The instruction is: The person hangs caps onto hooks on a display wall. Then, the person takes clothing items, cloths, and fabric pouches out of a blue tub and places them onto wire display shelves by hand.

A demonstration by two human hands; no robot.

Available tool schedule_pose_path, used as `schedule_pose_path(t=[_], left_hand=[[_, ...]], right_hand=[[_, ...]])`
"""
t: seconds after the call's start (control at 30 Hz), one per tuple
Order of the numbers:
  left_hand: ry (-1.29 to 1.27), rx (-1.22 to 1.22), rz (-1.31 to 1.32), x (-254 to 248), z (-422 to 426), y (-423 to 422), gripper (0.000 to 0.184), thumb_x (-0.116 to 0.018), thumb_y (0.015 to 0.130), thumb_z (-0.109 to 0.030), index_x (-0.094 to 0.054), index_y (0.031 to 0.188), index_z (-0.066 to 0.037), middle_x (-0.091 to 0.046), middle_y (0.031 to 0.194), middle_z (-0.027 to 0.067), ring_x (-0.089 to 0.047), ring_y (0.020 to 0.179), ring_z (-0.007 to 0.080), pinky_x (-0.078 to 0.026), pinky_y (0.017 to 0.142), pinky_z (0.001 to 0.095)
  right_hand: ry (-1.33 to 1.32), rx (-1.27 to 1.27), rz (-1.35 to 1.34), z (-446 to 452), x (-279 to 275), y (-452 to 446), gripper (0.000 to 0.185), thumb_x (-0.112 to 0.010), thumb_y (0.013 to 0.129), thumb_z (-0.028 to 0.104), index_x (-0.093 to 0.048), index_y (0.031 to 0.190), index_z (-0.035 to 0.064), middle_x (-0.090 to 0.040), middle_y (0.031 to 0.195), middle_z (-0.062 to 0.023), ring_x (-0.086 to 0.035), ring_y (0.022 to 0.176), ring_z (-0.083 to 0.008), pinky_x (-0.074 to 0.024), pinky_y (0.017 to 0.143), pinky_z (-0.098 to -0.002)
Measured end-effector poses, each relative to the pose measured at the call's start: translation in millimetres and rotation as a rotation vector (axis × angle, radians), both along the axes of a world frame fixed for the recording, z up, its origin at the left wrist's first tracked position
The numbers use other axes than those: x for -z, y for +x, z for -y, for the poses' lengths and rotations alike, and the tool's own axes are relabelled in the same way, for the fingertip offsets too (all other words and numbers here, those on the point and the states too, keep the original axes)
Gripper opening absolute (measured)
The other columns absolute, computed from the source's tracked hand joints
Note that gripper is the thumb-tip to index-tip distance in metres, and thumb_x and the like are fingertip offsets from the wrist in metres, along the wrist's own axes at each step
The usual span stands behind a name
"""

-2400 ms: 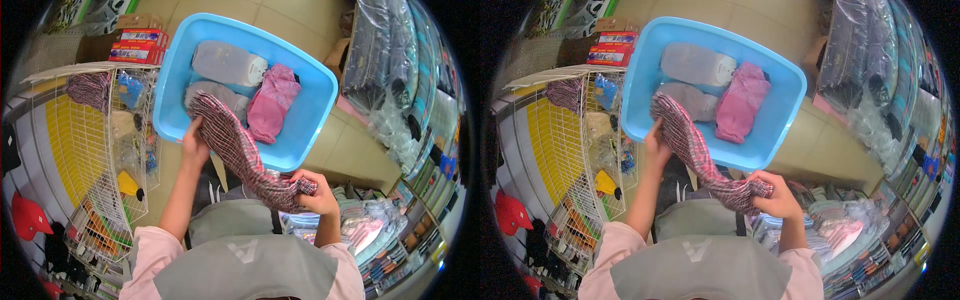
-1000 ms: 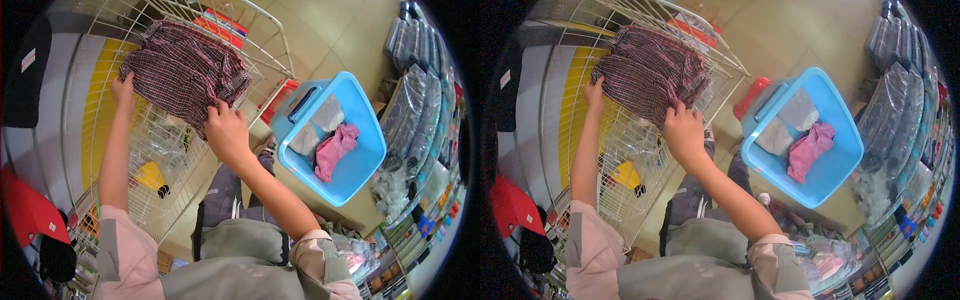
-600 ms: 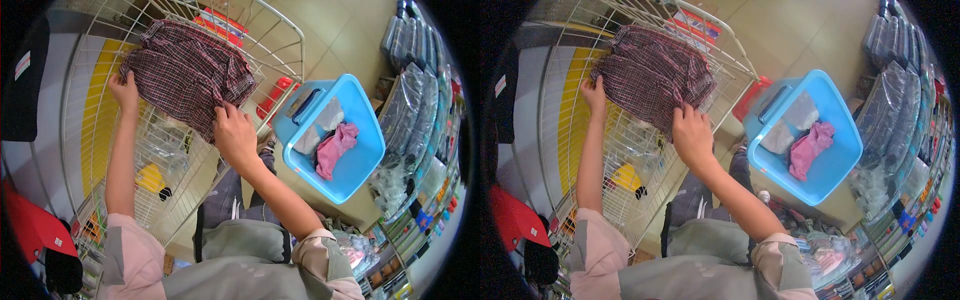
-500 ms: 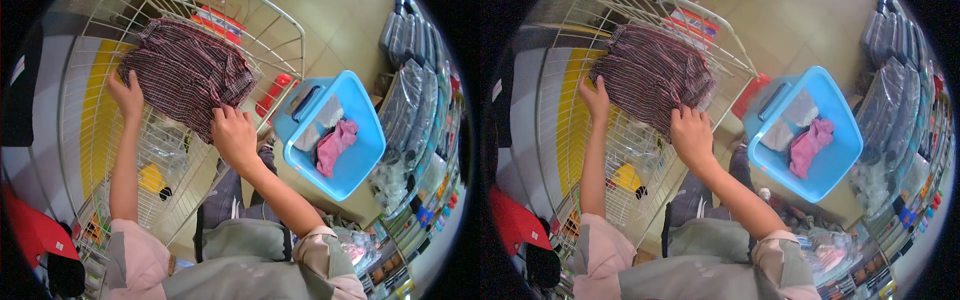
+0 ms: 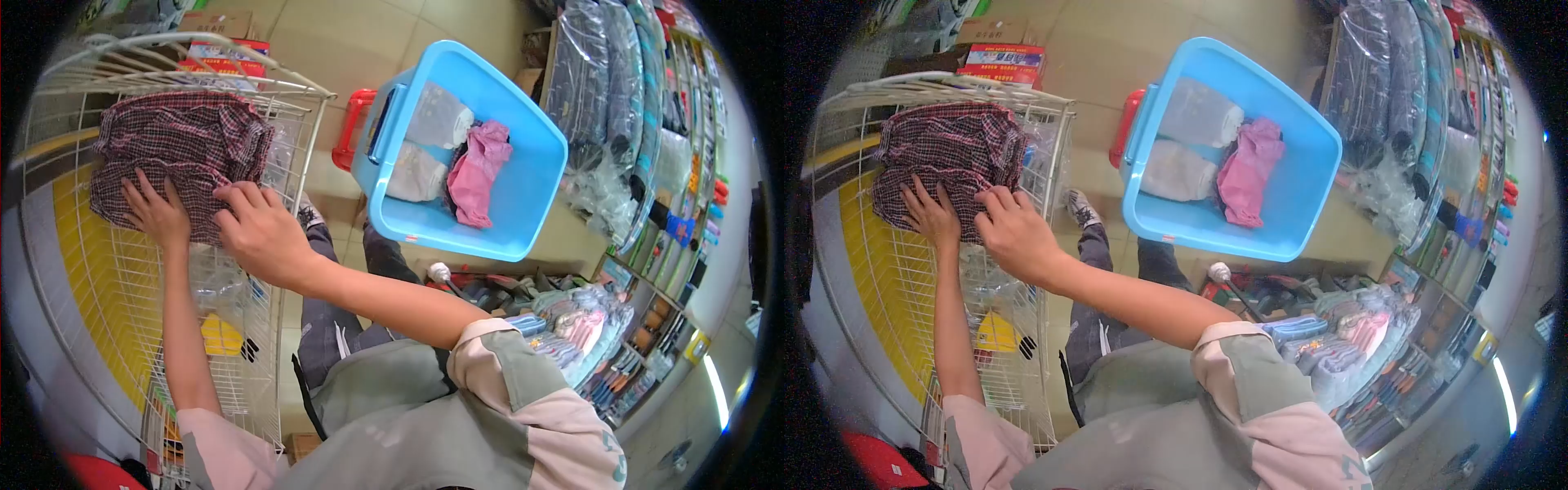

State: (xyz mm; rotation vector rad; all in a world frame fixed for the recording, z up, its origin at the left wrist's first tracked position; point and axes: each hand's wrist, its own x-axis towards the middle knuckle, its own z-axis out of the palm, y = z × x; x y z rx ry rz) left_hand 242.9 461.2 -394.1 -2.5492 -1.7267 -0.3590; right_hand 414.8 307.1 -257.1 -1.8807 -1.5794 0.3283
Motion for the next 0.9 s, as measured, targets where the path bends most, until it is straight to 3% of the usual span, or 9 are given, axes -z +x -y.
schedule_pose_path(t=[0.17,0.37,0.5,0.63,0.67,0.73,0.9], left_hand=[[-0.008,-0.015,-0.007,-4,3,4,0.060,-0.035,0.103,-0.051,-0.029,0.153,-0.020,-0.022,0.159,0.0181,-0.022,0.146,0.0374,-0.014,0.113,0.0653],[-0.013,-0.024,-0.095,10,-5,-7,0.060,-0.035,0.103,-0.049,-0.027,0.153,-0.018,-0.021,0.158,0.0196,-0.021,0.146,0.0373,-0.015,0.113,0.0645],[-0.049,-0.017,-0.161,16,-16,-21,0.063,-0.032,0.103,-0.052,-0.026,0.154,-0.016,-0.020,0.159,0.0194,-0.021,0.146,0.0378,-0.018,0.112,0.0643],[-0.123,-0.034,-0.249,8,-28,-30,0.065,-0.040,0.101,-0.051,-0.030,0.151,-0.012,-0.022,0.157,0.0230,-0.024,0.143,0.0415,-0.027,0.110,0.0613],[-0.085,-0.011,-0.249,-8,-23,-22,0.063,-0.050,0.099,-0.044,-0.035,0.148,-0.007,-0.023,0.155,0.0250,-0.026,0.142,0.0430,-0.030,0.110,0.0565],[-0.041,0.073,-0.141,-37,-11,-10,0.062,-0.055,0.098,-0.038,-0.037,0.146,-0.004,-0.024,0.154,0.0252,-0.027,0.141,0.0430,-0.031,0.111,0.0532],[0.007,0.181,0.113,-145,59,66,0.053,-0.062,0.096,-0.028,-0.045,0.137,0.001,-0.034,0.148,0.0241,-0.031,0.139,0.0388,-0.029,0.113,0.0482]], right_hand=[[0.281,-0.044,-0.370,15,-13,20,0.026,-0.072,0.071,0.002,-0.058,0.093,0.0040,-0.059,0.109,-0.0122,-0.058,0.102,-0.0305,-0.0476,0.083,-0.0414],[0.251,0.043,-0.438,100,-40,99,0.028,-0.071,0.073,-0.005,-0.058,0.096,0.0035,-0.062,0.107,-0.0149,-0.061,0.097,-0.0337,-0.0500,0.083,-0.0422],[0.045,0.255,-0.286,183,-9,164,0.025,-0.070,0.077,0.001,-0.058,0.099,0.0032,-0.062,0.106,-0.0151,-0.060,0.098,-0.0361,-0.0484,0.087,-0.0430],[-0.373,0.474,-0.027,278,36,221,0.039,-0.073,0.078,0.011,-0.054,0.110,0.0002,-0.056,0.116,-0.0187,-0.053,0.110,-0.0369,-0.0451,0.089,-0.0470],[-0.516,0.493,-0.007,300,48,233,0.042,-0.074,0.077,0.013,-0.054,0.112,0.0000,-0.055,0.117,-0.0191,-0.052,0.111,-0.0372,-0.0450,0.090,-0.0476],[-0.794,0.522,0.029,338,70,253,0.047,-0.075,0.077,0.017,-0.053,0.115,-0.0003,-0.053,0.120,-0.0198,-0.051,0.114,-0.0378,-0.0447,0.091,-0.0489],[-0.965,0.457,0.080,402,116,284,0.052,-0.074,0.076,0.021,-0.052,0.119,0.0020,-0.054,0.120,-0.0197,-0.052,0.114,-0.0386,-0.0454,0.095,-0.0479]])
